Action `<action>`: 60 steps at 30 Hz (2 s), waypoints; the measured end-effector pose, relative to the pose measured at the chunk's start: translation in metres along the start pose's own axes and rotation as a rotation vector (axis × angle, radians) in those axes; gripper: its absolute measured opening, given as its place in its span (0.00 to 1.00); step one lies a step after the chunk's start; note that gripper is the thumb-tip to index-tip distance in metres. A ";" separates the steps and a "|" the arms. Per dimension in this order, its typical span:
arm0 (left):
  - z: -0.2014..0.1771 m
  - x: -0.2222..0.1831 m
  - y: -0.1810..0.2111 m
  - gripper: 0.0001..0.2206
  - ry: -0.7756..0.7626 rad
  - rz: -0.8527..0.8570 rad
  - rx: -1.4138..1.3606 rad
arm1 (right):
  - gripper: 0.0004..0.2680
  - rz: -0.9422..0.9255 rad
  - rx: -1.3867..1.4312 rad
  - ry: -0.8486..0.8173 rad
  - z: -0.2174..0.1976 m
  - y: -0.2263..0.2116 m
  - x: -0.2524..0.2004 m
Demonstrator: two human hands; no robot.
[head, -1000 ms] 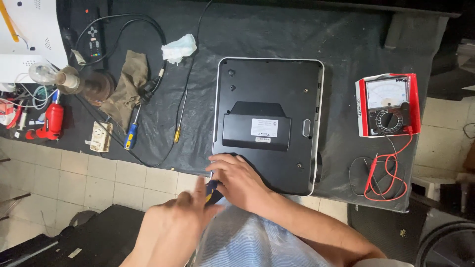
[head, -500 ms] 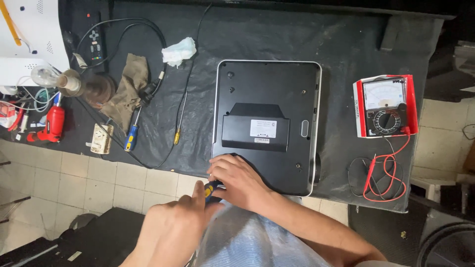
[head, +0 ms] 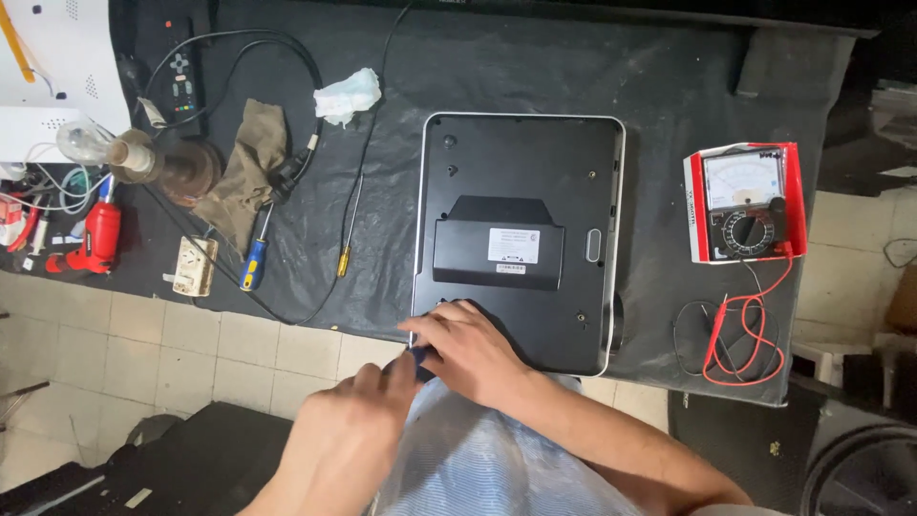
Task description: Tightening screws on the back of an electronic device using a screwdriver and then wiping the surface with a cloth.
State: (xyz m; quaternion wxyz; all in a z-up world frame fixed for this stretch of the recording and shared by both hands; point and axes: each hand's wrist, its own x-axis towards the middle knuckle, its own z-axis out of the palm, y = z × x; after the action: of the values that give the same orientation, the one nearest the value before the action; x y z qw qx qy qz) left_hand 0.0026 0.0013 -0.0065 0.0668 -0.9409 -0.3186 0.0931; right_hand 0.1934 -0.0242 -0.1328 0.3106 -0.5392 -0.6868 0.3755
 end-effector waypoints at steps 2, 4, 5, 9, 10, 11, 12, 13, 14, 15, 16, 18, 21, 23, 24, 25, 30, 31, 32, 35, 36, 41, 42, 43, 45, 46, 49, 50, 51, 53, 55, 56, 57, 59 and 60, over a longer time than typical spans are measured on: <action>-0.008 0.004 -0.002 0.21 0.005 0.154 -0.131 | 0.20 -0.021 -0.012 -0.067 -0.006 -0.003 0.001; -0.003 0.007 -0.005 0.17 0.033 0.244 -0.161 | 0.18 -0.124 0.017 -0.054 -0.021 -0.013 -0.003; 0.000 0.010 -0.008 0.13 0.053 0.336 -0.191 | 0.16 -0.224 0.050 -0.041 -0.027 -0.019 -0.004; -0.020 0.030 -0.026 0.39 0.108 0.372 -0.166 | 0.07 -0.156 0.033 0.160 0.002 -0.010 -0.014; -0.015 0.032 -0.034 0.47 0.038 0.354 -0.180 | 0.11 -0.090 -0.023 0.217 0.012 -0.009 -0.015; -0.009 0.034 -0.041 0.60 -0.030 0.334 -0.195 | 0.18 -0.022 -0.081 0.270 0.022 -0.009 -0.017; 0.003 0.037 -0.050 0.60 -0.024 0.359 -0.198 | 0.18 -0.004 -0.091 0.288 0.023 -0.017 -0.017; 0.014 0.040 -0.058 0.58 -0.014 0.374 -0.413 | 0.15 0.004 -0.151 0.367 0.022 -0.026 -0.015; 0.027 0.042 -0.068 0.57 -0.008 0.387 -0.628 | 0.14 0.011 -0.212 0.446 0.023 -0.035 -0.013; 0.045 0.041 -0.069 0.57 -0.006 0.406 -0.635 | 0.14 0.026 -0.223 0.455 0.019 -0.041 -0.017; 0.064 0.040 -0.070 0.56 0.018 0.406 -0.708 | 0.21 0.127 -0.293 0.394 0.015 -0.048 -0.022; 0.095 0.037 -0.075 0.55 0.038 0.430 -0.800 | 0.31 0.256 -0.372 0.336 -0.001 -0.077 -0.032; 0.127 0.031 -0.089 0.48 0.081 0.348 -1.042 | 0.31 0.229 -0.627 0.304 -0.038 -0.142 -0.036; 0.148 0.031 -0.101 0.45 -0.007 0.192 -1.052 | 0.20 0.043 -0.935 0.060 -0.053 -0.180 -0.028; 0.152 0.030 -0.112 0.45 -0.007 0.209 -1.067 | 0.20 0.061 -0.947 0.054 -0.052 -0.181 -0.022; 0.156 0.032 -0.122 0.42 -0.058 0.194 -1.055 | 0.16 -0.026 -1.040 -0.022 -0.053 -0.182 -0.014; 0.176 0.026 -0.159 0.35 -0.001 0.179 -1.029 | 0.16 0.020 -0.989 -0.164 -0.048 -0.170 -0.007; 0.179 0.024 -0.165 0.34 0.095 0.156 -1.048 | 0.08 -0.026 -1.051 -0.115 -0.048 -0.172 -0.001; 0.182 0.021 -0.170 0.33 0.191 0.133 -1.064 | 0.12 -0.073 -1.111 -0.064 -0.049 -0.173 0.005; 0.197 0.010 -0.170 0.29 0.211 0.093 -1.089 | 0.20 0.126 -1.166 0.012 -0.034 -0.166 0.009; 0.202 0.004 -0.171 0.29 0.213 0.084 -1.091 | 0.20 0.119 -1.167 0.006 -0.032 -0.168 0.014; 0.228 -0.012 -0.160 0.28 0.243 0.094 -1.056 | 0.26 0.495 -1.260 -0.107 -0.031 -0.177 0.012; 0.226 -0.014 -0.164 0.28 0.244 0.093 -1.058 | 0.26 0.495 -1.262 -0.108 -0.035 -0.185 0.017; 0.224 -0.016 -0.168 0.27 0.275 0.113 -1.062 | 0.26 0.396 -1.237 -0.191 -0.039 -0.194 0.022; 0.225 -0.018 -0.176 0.26 0.305 0.133 -1.067 | 0.31 0.298 -1.210 -0.273 -0.046 -0.205 0.025; 0.228 -0.018 -0.179 0.27 0.235 0.091 -1.070 | 0.21 0.168 -1.278 -0.381 -0.049 -0.207 0.023; 0.224 -0.012 -0.191 0.28 0.173 0.077 -1.058 | 0.22 0.004 -1.307 -0.524 -0.056 -0.192 0.006; 0.221 -0.010 -0.196 0.28 0.179 0.092 -1.042 | 0.23 -0.039 -1.269 -0.561 -0.058 -0.182 0.000; 0.222 -0.009 -0.197 0.28 0.178 0.091 -1.041 | 0.23 -0.040 -1.268 -0.561 -0.058 -0.180 0.001; 0.225 -0.007 -0.199 0.27 0.228 0.103 -1.004 | 0.15 0.075 -1.238 -0.515 -0.059 -0.175 0.004; 0.221 -0.007 -0.199 0.27 0.250 0.115 -1.000 | 0.15 0.181 -1.210 -0.462 -0.050 -0.171 0.006; 0.219 -0.007 -0.199 0.27 0.272 0.128 -0.997 | 0.24 0.288 -1.180 -0.409 -0.046 -0.169 0.007; 0.219 -0.007 -0.196 0.27 0.275 0.130 -0.995 | 0.24 0.287 -1.183 -0.405 -0.041 -0.164 0.006; 0.220 -0.010 -0.190 0.26 0.333 0.123 -1.012 | 0.28 0.449 -1.241 -0.201 -0.032 -0.153 0.006; 0.211 -0.010 -0.187 0.26 0.335 0.120 -1.008 | 0.28 0.445 -1.241 -0.199 -0.030 -0.156 0.006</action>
State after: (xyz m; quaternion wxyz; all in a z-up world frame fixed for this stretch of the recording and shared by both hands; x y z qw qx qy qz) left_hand -0.1606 0.1567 -0.1757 -0.3491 -0.8749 -0.2543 -0.2192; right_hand 0.1378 -0.0337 0.0155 -0.2072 -0.7096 -0.6733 0.0136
